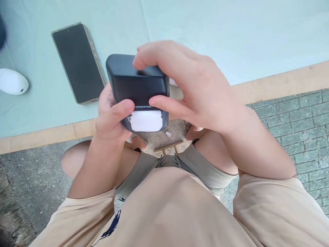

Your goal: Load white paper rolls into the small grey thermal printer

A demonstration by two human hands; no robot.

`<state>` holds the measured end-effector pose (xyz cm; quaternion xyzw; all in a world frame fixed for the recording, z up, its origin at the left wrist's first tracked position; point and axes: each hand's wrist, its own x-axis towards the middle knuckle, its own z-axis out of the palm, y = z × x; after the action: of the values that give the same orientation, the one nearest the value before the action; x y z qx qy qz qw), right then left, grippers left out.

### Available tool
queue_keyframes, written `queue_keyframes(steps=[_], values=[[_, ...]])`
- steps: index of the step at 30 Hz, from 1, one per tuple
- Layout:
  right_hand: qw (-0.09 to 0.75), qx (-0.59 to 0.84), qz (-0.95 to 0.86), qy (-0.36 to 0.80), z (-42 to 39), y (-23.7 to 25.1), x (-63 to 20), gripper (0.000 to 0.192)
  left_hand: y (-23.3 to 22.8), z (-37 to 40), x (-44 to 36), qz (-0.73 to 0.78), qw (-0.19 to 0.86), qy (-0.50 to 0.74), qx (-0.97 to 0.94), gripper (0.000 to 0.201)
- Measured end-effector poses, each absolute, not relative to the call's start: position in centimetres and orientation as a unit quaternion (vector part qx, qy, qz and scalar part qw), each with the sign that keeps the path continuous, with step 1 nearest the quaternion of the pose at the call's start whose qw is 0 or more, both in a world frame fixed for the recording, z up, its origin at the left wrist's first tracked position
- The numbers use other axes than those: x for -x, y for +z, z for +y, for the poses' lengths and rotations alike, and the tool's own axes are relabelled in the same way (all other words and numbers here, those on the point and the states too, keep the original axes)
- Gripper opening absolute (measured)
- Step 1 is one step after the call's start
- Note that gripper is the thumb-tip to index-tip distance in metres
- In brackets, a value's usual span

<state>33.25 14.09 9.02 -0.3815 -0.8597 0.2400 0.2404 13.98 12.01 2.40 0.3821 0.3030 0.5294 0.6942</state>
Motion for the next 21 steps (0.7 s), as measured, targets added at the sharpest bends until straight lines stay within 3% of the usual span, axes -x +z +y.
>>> queue_keyframes(steps=[7, 12, 21], values=[[0.27, 0.352, -0.875, 0.193, 14.22, 8.51, -33.21, 0.036, 2.77, 11.85, -14.53, 0.288, 0.724, 0.532, -0.332, 0.027], [0.285, 0.366, -0.865, 0.191, 14.19, 8.22, -33.37, 0.037, 2.93, 12.26, -14.6, 0.317, 0.732, 0.53, -0.288, 0.041], [0.278, 0.34, -0.875, 0.203, 14.13, 8.57, -33.27, 0.049, 3.18, 12.43, -14.42, 0.342, 0.705, 0.552, -0.285, 0.029]])
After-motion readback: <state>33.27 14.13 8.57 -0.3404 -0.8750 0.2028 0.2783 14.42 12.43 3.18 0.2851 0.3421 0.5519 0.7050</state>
